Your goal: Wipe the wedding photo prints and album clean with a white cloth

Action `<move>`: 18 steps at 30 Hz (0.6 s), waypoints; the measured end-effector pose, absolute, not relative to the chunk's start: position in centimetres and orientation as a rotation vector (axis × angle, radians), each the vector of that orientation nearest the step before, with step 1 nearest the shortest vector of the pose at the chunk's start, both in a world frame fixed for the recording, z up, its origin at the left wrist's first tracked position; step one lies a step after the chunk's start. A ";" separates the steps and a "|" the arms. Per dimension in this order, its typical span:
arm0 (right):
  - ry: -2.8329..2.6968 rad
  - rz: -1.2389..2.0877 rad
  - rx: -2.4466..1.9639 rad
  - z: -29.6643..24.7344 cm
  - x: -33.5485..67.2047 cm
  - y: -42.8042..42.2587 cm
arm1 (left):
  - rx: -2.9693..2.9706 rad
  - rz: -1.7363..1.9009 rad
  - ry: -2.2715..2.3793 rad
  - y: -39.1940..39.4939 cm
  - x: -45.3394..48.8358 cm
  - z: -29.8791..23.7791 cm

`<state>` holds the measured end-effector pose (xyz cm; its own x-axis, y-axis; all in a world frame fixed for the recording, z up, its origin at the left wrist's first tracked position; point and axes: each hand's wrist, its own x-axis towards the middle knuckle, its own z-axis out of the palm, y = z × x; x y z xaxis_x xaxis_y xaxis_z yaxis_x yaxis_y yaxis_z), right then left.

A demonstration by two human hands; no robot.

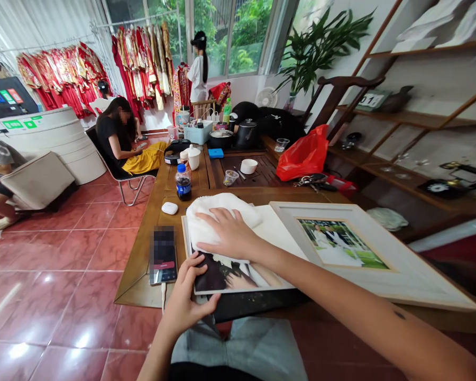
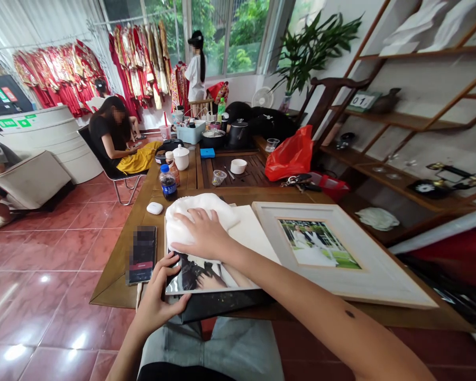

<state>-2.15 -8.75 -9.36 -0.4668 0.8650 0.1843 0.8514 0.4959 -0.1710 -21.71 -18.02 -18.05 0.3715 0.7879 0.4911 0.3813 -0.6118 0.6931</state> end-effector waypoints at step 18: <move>-2.219 -0.043 -1.723 -11.0 8.3 -9.2 | 2.154 1.186 1.004 -18.0 -21.6 -18.0</move>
